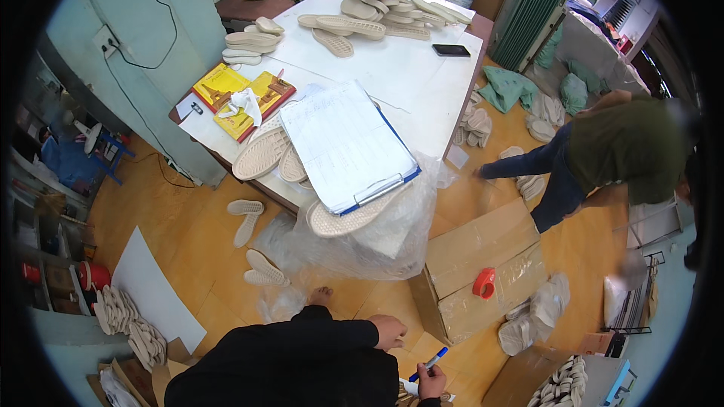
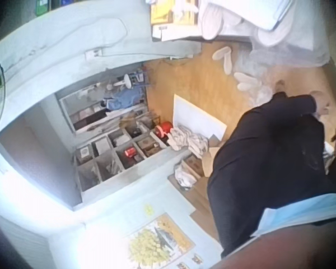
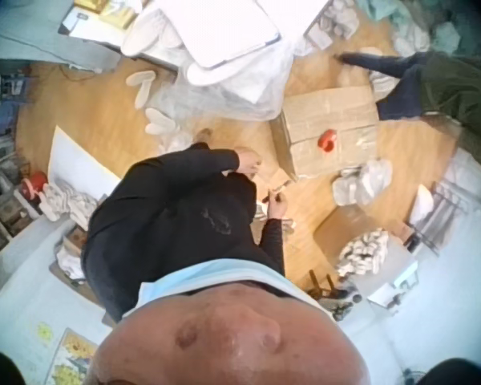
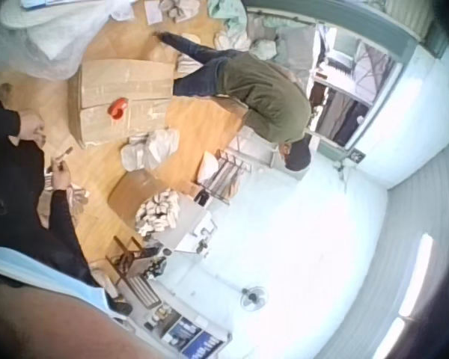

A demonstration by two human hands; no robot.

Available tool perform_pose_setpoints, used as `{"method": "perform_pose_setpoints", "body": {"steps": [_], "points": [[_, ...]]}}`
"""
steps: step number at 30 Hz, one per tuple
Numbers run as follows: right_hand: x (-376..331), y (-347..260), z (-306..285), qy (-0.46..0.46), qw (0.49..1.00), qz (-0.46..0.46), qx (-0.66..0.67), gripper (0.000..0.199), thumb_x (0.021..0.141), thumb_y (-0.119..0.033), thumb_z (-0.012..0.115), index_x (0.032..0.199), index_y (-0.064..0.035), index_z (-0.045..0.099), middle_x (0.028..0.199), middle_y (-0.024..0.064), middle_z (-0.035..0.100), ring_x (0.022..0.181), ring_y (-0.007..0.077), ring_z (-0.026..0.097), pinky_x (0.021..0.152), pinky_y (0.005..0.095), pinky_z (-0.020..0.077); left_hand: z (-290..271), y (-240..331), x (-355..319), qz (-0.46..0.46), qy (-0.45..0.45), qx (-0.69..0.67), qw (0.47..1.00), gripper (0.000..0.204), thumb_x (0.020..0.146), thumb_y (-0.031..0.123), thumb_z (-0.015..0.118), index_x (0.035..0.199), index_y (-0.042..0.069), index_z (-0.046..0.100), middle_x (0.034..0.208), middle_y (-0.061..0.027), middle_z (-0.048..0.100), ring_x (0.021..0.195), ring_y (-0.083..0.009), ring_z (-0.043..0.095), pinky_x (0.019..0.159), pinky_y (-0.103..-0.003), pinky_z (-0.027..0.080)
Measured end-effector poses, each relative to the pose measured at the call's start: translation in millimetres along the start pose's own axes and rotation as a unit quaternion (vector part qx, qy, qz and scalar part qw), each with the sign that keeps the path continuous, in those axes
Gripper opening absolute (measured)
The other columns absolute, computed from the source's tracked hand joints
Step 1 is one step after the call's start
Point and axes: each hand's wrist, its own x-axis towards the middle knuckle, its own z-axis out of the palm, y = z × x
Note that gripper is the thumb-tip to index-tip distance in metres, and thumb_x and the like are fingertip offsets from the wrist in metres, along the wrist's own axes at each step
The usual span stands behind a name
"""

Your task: The person packs white slippers into a cardboard box, seals it with tape, and writes identification codes on the box using a marker.

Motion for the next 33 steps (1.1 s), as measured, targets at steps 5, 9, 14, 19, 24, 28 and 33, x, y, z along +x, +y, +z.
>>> {"method": "perform_pose_setpoints", "body": {"steps": [5, 9, 14, 19, 24, 28, 33], "points": [[-44, -83, 62, 0.010, 0.953, 0.058, 0.299, 0.021, 0.092, -0.015, 0.065, 0.102, 0.0024, 0.057, 0.073, 0.0100, 0.063, 0.061, 0.0193, 0.064, 0.060, 0.0323, 0.0577, -7, -17, -32, 0.114, -0.050, -0.052, 0.991, 0.037, 0.083, 0.041, 0.069, 0.096, 0.006, 0.064, 0.087, -0.0137, 0.065, 0.085, -0.0344, 0.063, 0.071, -0.045, 0.048], [-73, -125, 76, -0.029, 0.933, 0.059, 0.353, 0.023, 0.095, -0.018, 0.061, 0.104, 0.0023, 0.056, 0.073, 0.0121, 0.064, 0.068, 0.0246, 0.069, 0.064, 0.0367, 0.0601, -13, -20, -66, 0.148, -0.044, -0.088, 0.984, 0.040, 0.083, 0.044, 0.069, 0.095, 0.007, 0.062, 0.083, -0.0134, 0.064, 0.080, -0.0345, 0.063, 0.067, -0.046, 0.047], [-82, -131, 72, 0.018, 0.930, 0.026, 0.366, 0.024, 0.097, -0.022, 0.059, 0.094, 0.0018, 0.059, 0.067, 0.0092, 0.061, 0.057, 0.0190, 0.061, 0.056, 0.0316, 0.0536, -16, -2, -82, 0.159, -0.034, -0.061, 0.985, 0.041, 0.084, 0.045, 0.068, 0.090, 0.005, 0.061, 0.078, -0.0139, 0.065, 0.076, -0.0354, 0.064, 0.064, -0.046, 0.047], [-74, -115, 41, -0.014, 0.935, -0.047, 0.352, 0.027, 0.098, -0.023, 0.057, 0.082, -0.0020, 0.054, 0.063, 0.0053, 0.055, 0.051, 0.0132, 0.051, 0.050, 0.0271, 0.0426, -4, 46, -83, 0.126, -0.025, -0.044, 0.991, 0.042, 0.088, 0.044, 0.066, 0.086, 0.003, 0.061, 0.072, -0.0116, 0.064, 0.068, -0.0300, 0.065, 0.061, -0.041, 0.048], [-77, -160, -43, -0.086, 0.839, -0.336, 0.419, 0.025, 0.091, -0.025, 0.061, 0.081, -0.0043, 0.053, 0.063, 0.0068, 0.056, 0.051, 0.0147, 0.048, 0.047, 0.0292, 0.0374, 14, 118, -80, 0.195, -0.197, -0.551, 0.787, 0.036, 0.100, 0.033, 0.055, 0.089, 0.000, 0.064, 0.069, -0.0042, 0.063, 0.064, -0.0112, 0.061, 0.061, -0.027, 0.050], [-63, -201, -169, -0.015, 0.684, -0.466, 0.561, 0.029, 0.102, -0.032, 0.046, 0.089, -0.0060, 0.051, 0.062, 0.0000, 0.039, 0.050, 0.0101, 0.035, 0.048, 0.0259, 0.0306, 22, 120, -107, 0.165, -0.302, -0.495, 0.798, 0.040, 0.101, 0.034, 0.052, 0.084, 0.000, 0.063, 0.066, -0.0052, 0.063, 0.059, -0.0126, 0.063, 0.058, -0.027, 0.051], [-42, -136, -192, 0.265, 0.809, -0.394, 0.346, 0.038, 0.101, -0.031, 0.052, 0.123, -0.0009, 0.051, 0.082, 0.0074, 0.060, 0.057, 0.0111, 0.049, 0.055, 0.0238, 0.0401, 19, 49, -144, 0.052, 0.075, 0.091, 0.992, 0.038, 0.089, 0.044, 0.060, 0.091, 0.006, 0.065, 0.079, -0.0158, 0.066, 0.078, -0.0357, 0.065, 0.071, -0.045, 0.051]]}}
